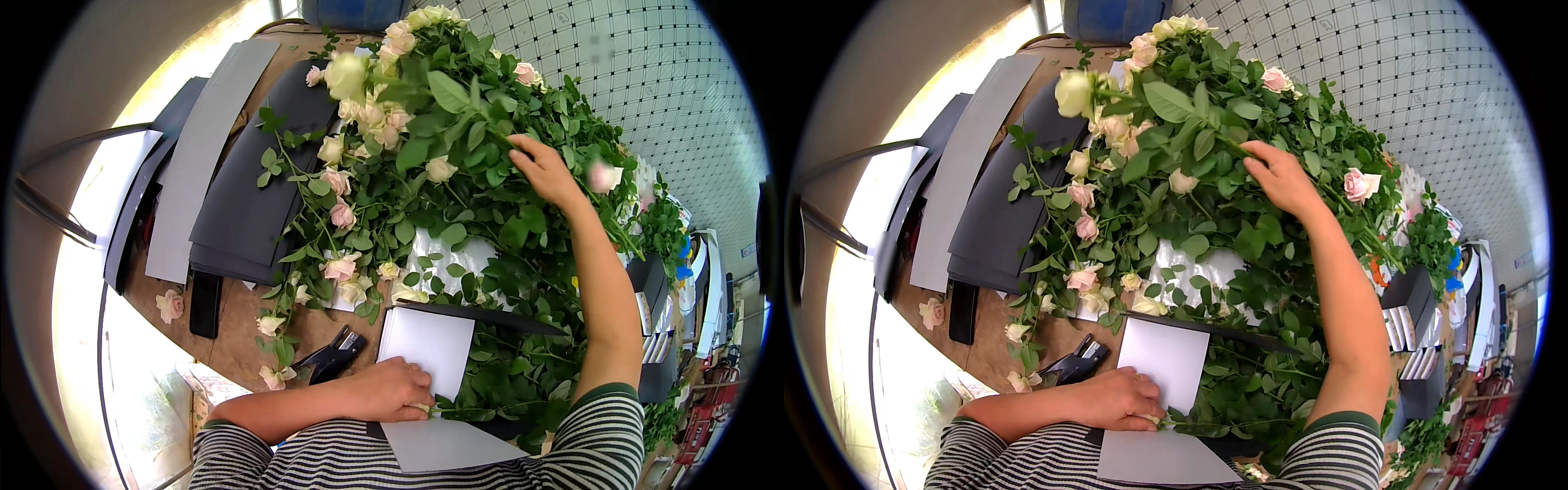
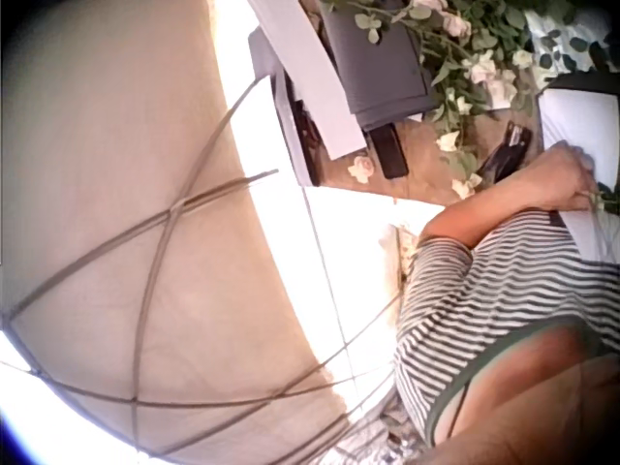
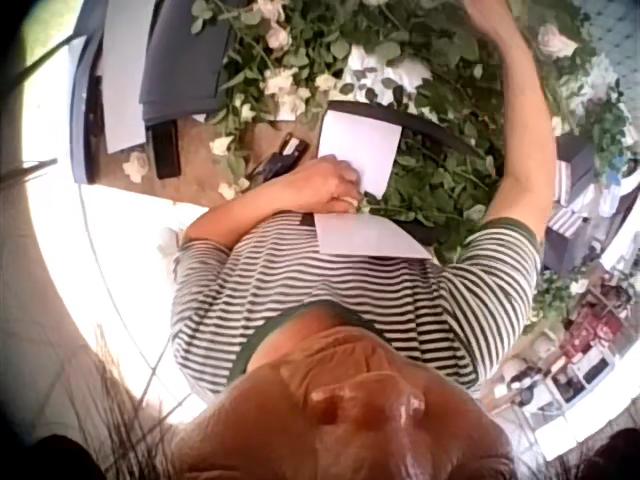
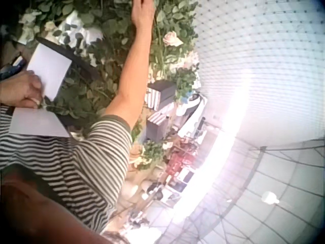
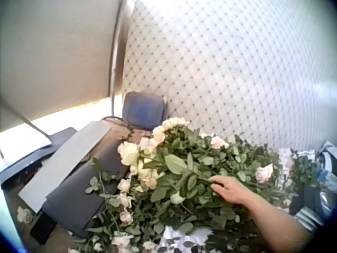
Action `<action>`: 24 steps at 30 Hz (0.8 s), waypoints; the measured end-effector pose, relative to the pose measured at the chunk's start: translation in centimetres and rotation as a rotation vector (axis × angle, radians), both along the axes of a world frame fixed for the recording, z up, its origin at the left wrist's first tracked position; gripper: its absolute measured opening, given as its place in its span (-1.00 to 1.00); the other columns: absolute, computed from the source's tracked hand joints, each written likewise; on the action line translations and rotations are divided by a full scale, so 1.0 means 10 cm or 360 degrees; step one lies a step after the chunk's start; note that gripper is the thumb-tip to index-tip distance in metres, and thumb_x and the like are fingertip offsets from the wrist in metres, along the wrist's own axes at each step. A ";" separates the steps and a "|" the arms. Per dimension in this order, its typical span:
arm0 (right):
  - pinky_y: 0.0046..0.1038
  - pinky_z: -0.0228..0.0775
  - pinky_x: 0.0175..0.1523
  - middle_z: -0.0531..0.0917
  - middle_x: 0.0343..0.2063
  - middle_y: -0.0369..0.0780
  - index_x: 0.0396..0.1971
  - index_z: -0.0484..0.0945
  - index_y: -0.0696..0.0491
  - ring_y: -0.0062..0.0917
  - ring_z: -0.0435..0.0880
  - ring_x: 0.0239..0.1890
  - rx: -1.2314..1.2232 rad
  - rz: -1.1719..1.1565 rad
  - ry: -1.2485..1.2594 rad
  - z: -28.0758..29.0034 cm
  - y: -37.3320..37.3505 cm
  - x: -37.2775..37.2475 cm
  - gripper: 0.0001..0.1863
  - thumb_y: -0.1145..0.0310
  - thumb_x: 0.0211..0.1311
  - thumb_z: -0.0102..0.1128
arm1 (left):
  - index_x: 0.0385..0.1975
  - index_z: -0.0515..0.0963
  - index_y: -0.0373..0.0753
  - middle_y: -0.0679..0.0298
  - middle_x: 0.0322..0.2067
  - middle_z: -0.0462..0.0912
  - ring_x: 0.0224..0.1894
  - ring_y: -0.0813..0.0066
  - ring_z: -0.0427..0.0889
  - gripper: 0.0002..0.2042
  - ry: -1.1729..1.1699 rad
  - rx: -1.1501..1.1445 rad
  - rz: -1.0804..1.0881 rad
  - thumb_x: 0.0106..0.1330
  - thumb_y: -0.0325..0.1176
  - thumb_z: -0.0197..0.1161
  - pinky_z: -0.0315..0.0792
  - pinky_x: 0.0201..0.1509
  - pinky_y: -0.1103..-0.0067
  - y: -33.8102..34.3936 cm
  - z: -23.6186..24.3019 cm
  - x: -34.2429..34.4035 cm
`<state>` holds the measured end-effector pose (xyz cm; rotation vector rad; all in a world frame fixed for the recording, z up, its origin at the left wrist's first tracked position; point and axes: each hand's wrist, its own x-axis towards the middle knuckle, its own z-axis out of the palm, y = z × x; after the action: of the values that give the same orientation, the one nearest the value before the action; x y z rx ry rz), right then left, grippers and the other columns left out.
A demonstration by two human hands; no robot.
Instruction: The person arranges light-colored roses and greenery into a black rectangular frame, folding white and black paper around the stems and securing them with a stapler. The person repeatedly picks up flowers, positions them within the frame, and staples the paper to hold the arrangement in place.
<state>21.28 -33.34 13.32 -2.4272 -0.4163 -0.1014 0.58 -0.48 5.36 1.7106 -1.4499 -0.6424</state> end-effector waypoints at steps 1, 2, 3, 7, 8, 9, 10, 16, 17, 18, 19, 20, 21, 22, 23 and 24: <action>-0.48 0.43 -0.14 0.59 -0.20 -0.32 0.01 0.45 0.13 -0.60 0.53 -0.24 0.0101 0.0003 -0.0097 0.22 -0.09 -0.18 -0.69 0.36 0.31 0.04 | -0.24 0.60 -0.17 0.31 -0.39 0.50 -0.22 0.32 0.52 -0.77 -0.0018 -0.0020 -0.0001 0.20 -0.18 0.25 0.36 -0.21 0.39 0.00 -0.01 0.01; -0.56 0.42 -0.24 0.55 -0.24 -0.40 0.05 0.46 0.08 -0.74 0.47 -0.25 0.0492 -0.0171 0.0111 0.49 -0.11 -0.44 -0.68 0.33 0.35 0.05 | -0.25 0.60 -0.17 0.31 -0.39 0.50 -0.22 0.32 0.52 -0.76 -0.0033 -0.0042 -0.0005 0.20 -0.18 0.25 0.36 -0.21 0.39 -0.01 -0.03 0.01; -0.63 0.38 -0.31 0.53 -0.26 -0.40 0.09 0.46 0.03 -0.77 0.44 -0.29 0.0406 -0.0408 -0.0075 0.70 -0.26 -0.62 -0.65 0.28 0.35 0.07 | -0.25 0.60 -0.17 0.31 -0.39 0.50 -0.23 0.32 0.52 -0.76 -0.0045 -0.0051 -0.0012 0.20 -0.18 0.25 0.36 -0.21 0.39 -0.02 -0.03 0.00; -0.61 -0.04 -0.50 0.24 -0.71 -0.44 -0.54 0.41 0.04 -0.73 0.13 -0.64 0.1072 -0.0081 -0.0760 1.96 -0.98 -1.58 -0.74 0.29 0.36 0.00 | -0.28 0.61 -0.16 0.31 -0.41 0.52 -0.24 0.31 0.53 -0.77 -0.0108 -0.0066 -0.0015 0.19 -0.18 0.26 0.38 -0.21 0.40 -0.05 0.00 0.00; -0.55 0.06 -0.48 0.25 -0.70 -0.41 -0.48 0.39 0.05 -0.69 0.17 -0.65 0.1147 0.0038 -0.0681 2.23 -1.26 -1.93 -0.76 0.25 0.38 -0.02 | -0.28 0.61 -0.17 0.31 -0.40 0.52 -0.23 0.31 0.53 -0.77 -0.0107 -0.0051 -0.0020 0.17 -0.19 0.27 0.38 -0.21 0.39 -0.05 0.02 0.01; -0.49 0.16 -0.46 0.27 -0.68 -0.39 -0.43 0.38 0.05 -0.64 0.21 -0.65 0.1215 0.0146 -0.0597 2.50 -1.55 -2.30 -0.76 0.22 0.39 -0.05 | -0.28 0.62 -0.18 0.31 -0.42 0.52 -0.25 0.31 0.54 -0.77 -0.0091 -0.0064 -0.0028 0.15 -0.20 0.28 0.38 -0.22 0.39 -0.05 0.03 0.03; -0.43 0.26 -0.44 0.28 -0.67 -0.36 -0.37 0.36 0.05 -0.60 0.25 -0.66 0.1284 0.0252 -0.0503 2.76 -1.82 -2.65 -0.75 0.19 0.40 -0.07 | -0.29 0.62 -0.19 0.31 -0.43 0.52 -0.26 0.30 0.55 -0.77 -0.0107 -0.0078 -0.0023 0.15 -0.21 0.29 0.39 -0.23 0.38 -0.05 0.04 0.03; -0.67 -0.06 -0.53 0.38 -0.61 -0.36 -0.25 0.47 0.05 -0.75 0.20 -0.64 0.0418 -0.1059 -0.0672 2.20 -1.04 -3.48 -0.65 0.06 0.42 -0.14 | -0.33 0.63 -0.21 0.27 -0.46 0.55 -0.31 0.24 0.57 -0.79 -0.0160 -0.0135 0.0008 0.10 -0.24 0.33 0.44 -0.28 0.36 -0.05 0.06 0.03; -0.68 0.23 -0.35 0.55 -0.42 -0.29 -0.10 0.48 0.07 -0.69 0.44 -0.46 0.0215 -0.1455 -0.0927 1.84 -0.84 -3.55 -0.67 0.13 0.41 -0.10 | -0.34 0.63 -0.22 0.27 -0.47 0.55 -0.33 0.23 0.57 -0.79 -0.0145 -0.0166 -0.0009 0.10 -0.25 0.33 0.45 -0.29 0.36 -0.06 0.06 0.05; -0.52 0.26 -0.14 0.57 -0.30 -0.23 -0.05 0.47 0.09 -0.54 0.48 -0.27 0.0044 -0.1328 -0.0843 1.54 -0.74 -3.72 -0.71 0.26 0.35 -0.04 | -0.35 0.63 -0.23 0.25 -0.49 0.54 -0.35 0.21 0.57 -0.78 -0.0170 -0.0203 -0.0027 0.09 -0.24 0.33 0.46 -0.30 0.36 -0.08 0.04 0.06; -0.35 0.29 0.07 0.60 -0.17 -0.16 -0.01 0.46 0.12 -0.39 0.52 -0.08 -0.0051 -0.1161 -0.0759 1.11 -0.75 -3.83 -0.70 0.38 0.29 0.01 | -0.34 0.63 -0.21 0.25 -0.49 0.54 -0.35 0.21 0.57 -0.79 -0.0201 -0.0204 0.0011 0.10 -0.25 0.33 0.46 -0.30 0.36 -0.07 0.03 0.02; -0.52 0.34 -0.06 0.56 -0.28 -0.18 -0.19 0.54 0.21 -0.46 0.53 -0.20 -0.0380 -0.1027 -0.0441 1.06 -0.12 -3.54 -0.77 0.53 0.14 0.09 | -0.36 0.63 -0.18 0.26 -0.46 0.54 -0.28 0.23 0.56 -0.80 -0.0165 -0.0041 0.0021 0.12 -0.21 0.28 0.44 -0.23 0.36 -0.07 0.05 0.01; -0.44 0.32 -0.02 0.58 -0.27 -0.10 -0.18 0.51 0.18 -0.33 0.54 -0.22 -0.0620 -0.0470 -0.0278 1.10 0.10 -3.37 -0.77 0.62 0.14 0.00 | -0.38 0.63 -0.15 0.26 -0.42 0.54 -0.22 0.25 0.54 -0.80 -0.0106 0.0071 0.0030 0.14 -0.17 0.24 0.41 -0.16 0.36 -0.02 0.06 -0.01; -0.47 0.30 -0.34 0.49 -0.51 -0.16 -0.28 0.56 0.14 -0.41 0.50 -0.46 -0.0577 -0.0429 -0.0376 0.92 0.27 -3.27 -0.75 0.59 -0.04 0.15 | -0.39 0.61 -0.15 0.28 -0.39 0.53 -0.21 0.26 0.55 -0.79 -0.0249 -0.0037 0.0187 0.13 -0.16 0.24 0.42 -0.15 0.36 0.02 0.01 -0.07; -0.46 0.31 -0.37 0.50 -0.53 -0.21 -0.30 0.58 0.10 -0.38 0.49 -0.50 -0.0670 -0.0434 -0.0363 0.79 0.37 -3.25 -0.72 0.60 -0.12 0.19 | -0.39 0.59 -0.16 0.28 -0.36 0.52 -0.23 0.24 0.56 -0.78 -0.0264 -0.0085 0.0156 0.12 -0.16 0.25 0.42 -0.15 0.34 0.04 0.01 -0.07; -0.43 0.30 -0.40 0.46 -0.56 -0.24 -0.33 0.59 0.04 -0.39 0.48 -0.52 -0.0887 -0.0397 -0.0445 0.64 0.40 -3.26 -0.73 0.56 -0.14 0.24 | -0.32 0.60 -0.16 0.28 -0.35 0.52 -0.23 0.25 0.55 -0.77 -0.0354 -0.0002 0.0137 0.15 -0.16 0.25 0.44 -0.16 0.38 0.03 0.01 -0.07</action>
<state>-11.34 -29.37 19.75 -3.0224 -0.2856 -0.4962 -0.08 -0.18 5.49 1.8797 -1.5163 -0.4149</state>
